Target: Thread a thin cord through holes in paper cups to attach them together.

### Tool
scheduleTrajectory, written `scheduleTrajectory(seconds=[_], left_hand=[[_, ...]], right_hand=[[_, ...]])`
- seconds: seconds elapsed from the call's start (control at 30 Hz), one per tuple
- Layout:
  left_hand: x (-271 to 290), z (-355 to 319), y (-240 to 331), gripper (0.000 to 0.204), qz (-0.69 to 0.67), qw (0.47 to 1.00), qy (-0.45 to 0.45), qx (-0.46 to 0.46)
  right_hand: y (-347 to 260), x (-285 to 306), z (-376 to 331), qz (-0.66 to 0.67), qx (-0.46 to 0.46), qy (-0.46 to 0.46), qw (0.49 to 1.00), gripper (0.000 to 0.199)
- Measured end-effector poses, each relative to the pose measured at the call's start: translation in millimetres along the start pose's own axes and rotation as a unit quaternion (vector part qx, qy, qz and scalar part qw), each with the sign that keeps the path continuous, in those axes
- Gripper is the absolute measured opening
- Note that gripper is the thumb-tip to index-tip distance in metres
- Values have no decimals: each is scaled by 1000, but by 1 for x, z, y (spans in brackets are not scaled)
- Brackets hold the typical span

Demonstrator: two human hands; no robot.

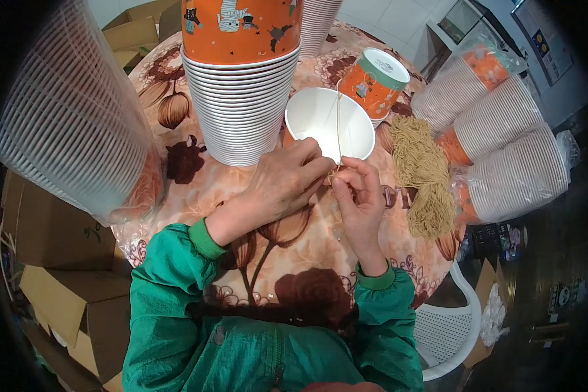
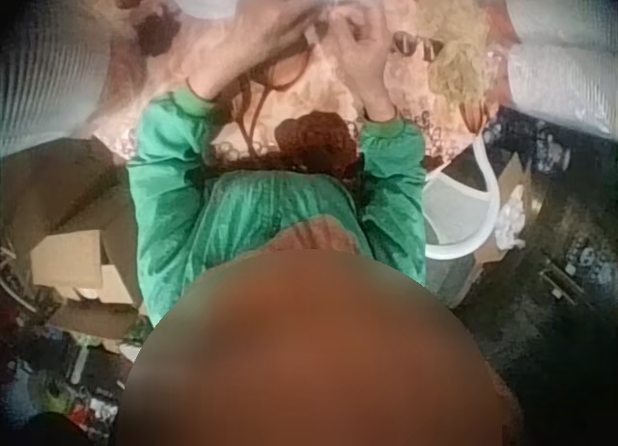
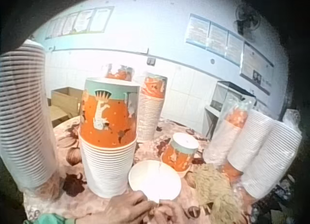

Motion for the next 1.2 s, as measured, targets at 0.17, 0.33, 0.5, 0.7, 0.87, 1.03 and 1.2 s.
scheduleTrajectory(seconds=[0.17, 0.33, 0.5, 0.7, 0.87, 1.03, 1.2], left_hand=[[-2, 1, -6, 19, -28, 999, 31, 3], [-1, 0, -8, 18, -65, 997, 29, 24], [-2, -2, -9, 19, -99, 994, 32, 33], [1, -1, -4, 22, -46, 998, 18, 31], [2, -1, 2, 28, -8, 1000, -21, 16], [3, -2, 2, 28, 1, 1000, -28, 5], [4, -2, 1, 26, -23, 999, -20, 9]], right_hand=[[4, 1, 0, -23, -2, 9, 1000, 32], [2, 0, 0, -42, 16, 16, 999, 30], [-3, 0, 1, -50, 23, 11, 998, 27], [-5, 5, -1, -58, -4, 3, 998, 24], [-3, 6, -2, -78, -2, -2, 997, 23], [-7, 7, -2, -100, 0, -16, 995, 24], [-13, 11, -2, -34, -29, -24, 999, 26]])
Point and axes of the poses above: each hand's wrist, its own z-axis towards the middle knuckle, its own x-axis out of the back of the hand, y = z × x, the point moved 3 cm from there along z, towards the middle knuckle, and after that the axes turned 15 degrees about -y, right-handed, at the moved point
